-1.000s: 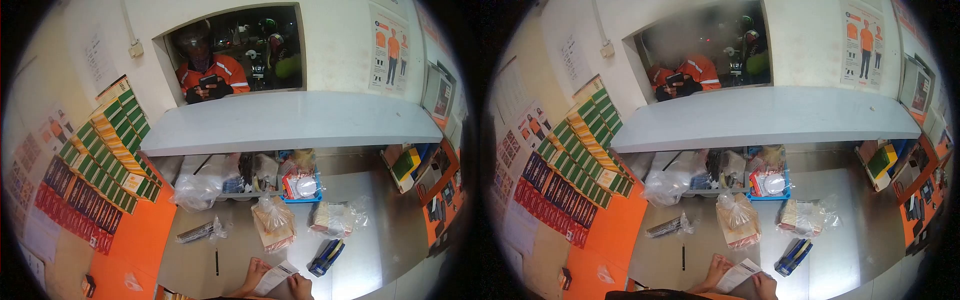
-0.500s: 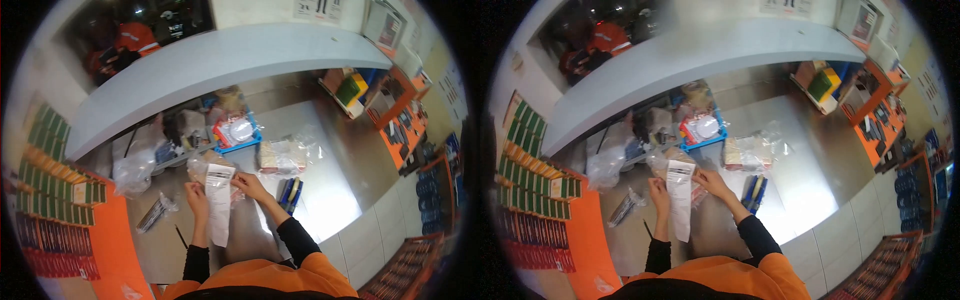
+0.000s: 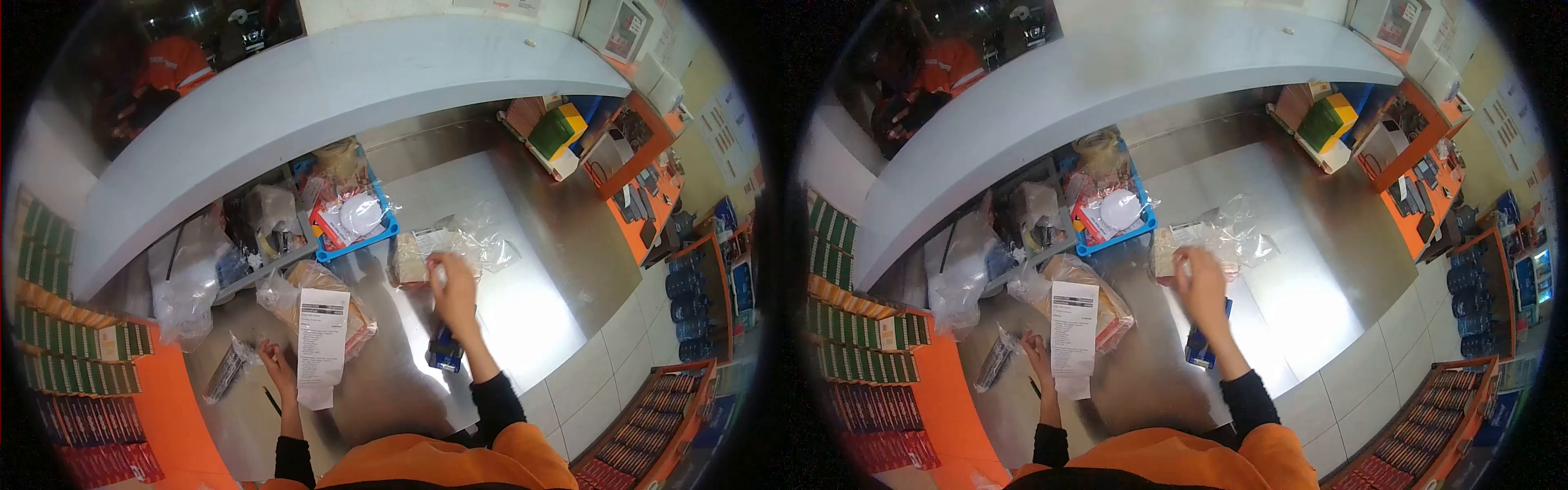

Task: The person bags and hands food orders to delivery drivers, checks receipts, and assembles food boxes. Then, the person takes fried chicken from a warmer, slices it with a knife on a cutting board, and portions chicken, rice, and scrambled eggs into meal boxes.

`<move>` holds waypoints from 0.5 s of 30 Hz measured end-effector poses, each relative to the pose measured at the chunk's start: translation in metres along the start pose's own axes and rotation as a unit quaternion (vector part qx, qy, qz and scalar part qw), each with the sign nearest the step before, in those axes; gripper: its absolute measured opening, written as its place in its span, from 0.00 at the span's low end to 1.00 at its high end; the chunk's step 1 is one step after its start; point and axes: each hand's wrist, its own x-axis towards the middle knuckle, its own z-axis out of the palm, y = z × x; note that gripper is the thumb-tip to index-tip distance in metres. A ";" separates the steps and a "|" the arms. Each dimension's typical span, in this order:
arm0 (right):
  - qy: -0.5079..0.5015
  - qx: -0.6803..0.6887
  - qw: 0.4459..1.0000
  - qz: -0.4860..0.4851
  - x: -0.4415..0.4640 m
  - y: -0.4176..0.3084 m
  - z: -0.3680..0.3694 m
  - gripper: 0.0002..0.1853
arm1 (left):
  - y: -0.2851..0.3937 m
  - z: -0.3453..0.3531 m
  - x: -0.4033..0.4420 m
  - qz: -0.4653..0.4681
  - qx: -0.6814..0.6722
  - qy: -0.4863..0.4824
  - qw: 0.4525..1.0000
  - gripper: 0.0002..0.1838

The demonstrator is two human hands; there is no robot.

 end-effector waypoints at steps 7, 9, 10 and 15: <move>-0.185 -0.153 0.971 0.003 0.008 0.132 0.013 0.28 | -0.033 0.013 -0.030 0.176 0.237 -0.073 0.953 0.17; -0.185 -0.146 0.972 -0.001 0.007 0.134 0.013 0.27 | -0.007 0.026 -0.038 0.269 0.350 -0.065 0.895 0.17; -0.179 -0.145 0.973 -0.002 0.006 0.132 0.013 0.26 | -0.034 0.018 -0.029 0.267 0.354 -0.064 0.894 0.17; -0.163 -0.090 0.982 0.003 0.005 0.128 0.009 0.21 | 0.023 0.008 -0.011 -0.037 -0.076 -0.105 0.991 0.24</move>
